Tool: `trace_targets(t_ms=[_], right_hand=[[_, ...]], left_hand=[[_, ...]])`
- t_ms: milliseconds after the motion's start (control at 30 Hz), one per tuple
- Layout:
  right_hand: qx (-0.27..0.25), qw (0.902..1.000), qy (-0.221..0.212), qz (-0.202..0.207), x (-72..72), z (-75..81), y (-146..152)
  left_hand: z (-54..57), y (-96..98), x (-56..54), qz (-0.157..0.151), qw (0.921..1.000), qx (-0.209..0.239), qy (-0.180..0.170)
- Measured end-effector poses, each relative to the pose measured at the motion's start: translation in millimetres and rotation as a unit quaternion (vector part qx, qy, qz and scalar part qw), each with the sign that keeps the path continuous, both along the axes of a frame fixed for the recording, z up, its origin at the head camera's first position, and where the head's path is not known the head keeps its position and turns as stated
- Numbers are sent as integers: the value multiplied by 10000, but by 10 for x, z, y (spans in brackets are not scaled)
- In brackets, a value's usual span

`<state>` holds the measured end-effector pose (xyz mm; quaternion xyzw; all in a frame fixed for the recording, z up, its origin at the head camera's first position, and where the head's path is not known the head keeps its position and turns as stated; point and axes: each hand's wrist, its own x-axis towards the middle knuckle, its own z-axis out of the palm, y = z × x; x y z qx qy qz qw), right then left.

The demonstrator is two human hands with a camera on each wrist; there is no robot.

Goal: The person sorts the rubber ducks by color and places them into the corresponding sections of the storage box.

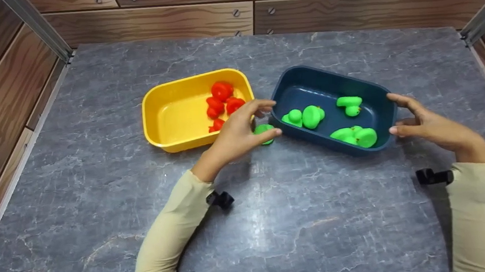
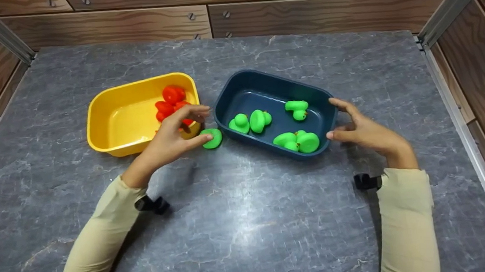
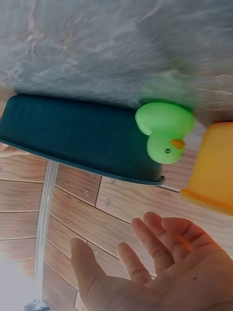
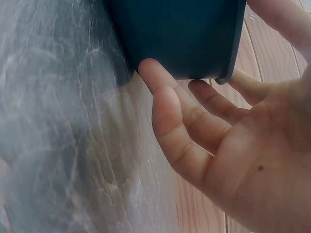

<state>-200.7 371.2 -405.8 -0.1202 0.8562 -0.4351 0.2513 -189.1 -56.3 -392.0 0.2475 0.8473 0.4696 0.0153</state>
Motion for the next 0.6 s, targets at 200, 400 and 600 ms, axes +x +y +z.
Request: trace_targets(t_ms=[200,400,600], right_hand=[[-36,10000,-20,-25,-1,6,4],[-9,10000,8,2,0,4,4],[-51,10000,-16,48,4,7,10]], left_hand=[[17,-114,61,78,9994,-302,-115],[28,-131,69,105,9986,-445,-273],[-14,-119,39,142,9966,-745,-312]])
